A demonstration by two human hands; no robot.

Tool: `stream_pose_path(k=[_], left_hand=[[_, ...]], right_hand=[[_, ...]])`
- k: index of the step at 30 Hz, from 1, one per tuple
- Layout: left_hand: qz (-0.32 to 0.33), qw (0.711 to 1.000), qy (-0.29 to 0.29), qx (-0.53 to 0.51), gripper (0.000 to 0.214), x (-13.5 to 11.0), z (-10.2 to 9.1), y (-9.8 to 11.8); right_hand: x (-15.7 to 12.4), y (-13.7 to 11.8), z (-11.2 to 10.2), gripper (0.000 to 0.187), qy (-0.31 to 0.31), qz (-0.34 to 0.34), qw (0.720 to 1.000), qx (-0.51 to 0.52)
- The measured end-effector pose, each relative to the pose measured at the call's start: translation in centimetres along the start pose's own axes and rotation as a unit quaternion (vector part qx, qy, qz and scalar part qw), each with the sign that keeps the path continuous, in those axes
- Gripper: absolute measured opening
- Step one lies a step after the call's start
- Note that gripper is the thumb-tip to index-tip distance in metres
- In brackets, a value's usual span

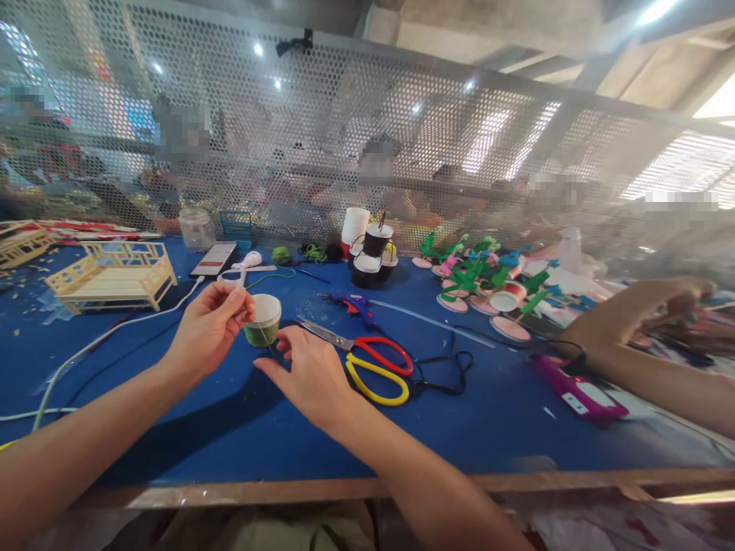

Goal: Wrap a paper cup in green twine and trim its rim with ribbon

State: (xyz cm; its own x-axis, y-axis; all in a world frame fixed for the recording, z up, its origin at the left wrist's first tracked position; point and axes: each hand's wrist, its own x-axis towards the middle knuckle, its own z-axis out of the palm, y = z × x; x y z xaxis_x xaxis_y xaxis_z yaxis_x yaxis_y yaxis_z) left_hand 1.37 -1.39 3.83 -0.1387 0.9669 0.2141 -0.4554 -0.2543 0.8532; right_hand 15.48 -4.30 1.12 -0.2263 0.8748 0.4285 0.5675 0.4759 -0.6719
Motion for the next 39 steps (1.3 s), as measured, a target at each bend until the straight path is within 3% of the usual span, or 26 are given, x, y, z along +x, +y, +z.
stream_pose_path(k=[9,26,31,39], left_hand=[[0.029,1.0,-0.001,-0.003,0.013,0.3,-0.2,0.0],[0.044,0.999,-0.01,0.0,0.015,0.7,-0.1,0.6],[0.054,0.999,-0.001,-0.009,0.016,1.2,-0.4,0.7],[0.043,0.999,0.011,-0.006,0.018,1.4,-0.5,0.5]], right_hand=[[0.0,0.2,0.0,0.006,0.059,-0.015,0.998,-0.009],[0.1,-0.4,-0.4,0.013,0.029,0.06,0.995,0.08],[0.1,0.0,-0.3,0.008,0.024,0.048,0.995,0.083],[0.2,0.1,-0.4,0.015,0.01,0.054,0.995,0.089]])
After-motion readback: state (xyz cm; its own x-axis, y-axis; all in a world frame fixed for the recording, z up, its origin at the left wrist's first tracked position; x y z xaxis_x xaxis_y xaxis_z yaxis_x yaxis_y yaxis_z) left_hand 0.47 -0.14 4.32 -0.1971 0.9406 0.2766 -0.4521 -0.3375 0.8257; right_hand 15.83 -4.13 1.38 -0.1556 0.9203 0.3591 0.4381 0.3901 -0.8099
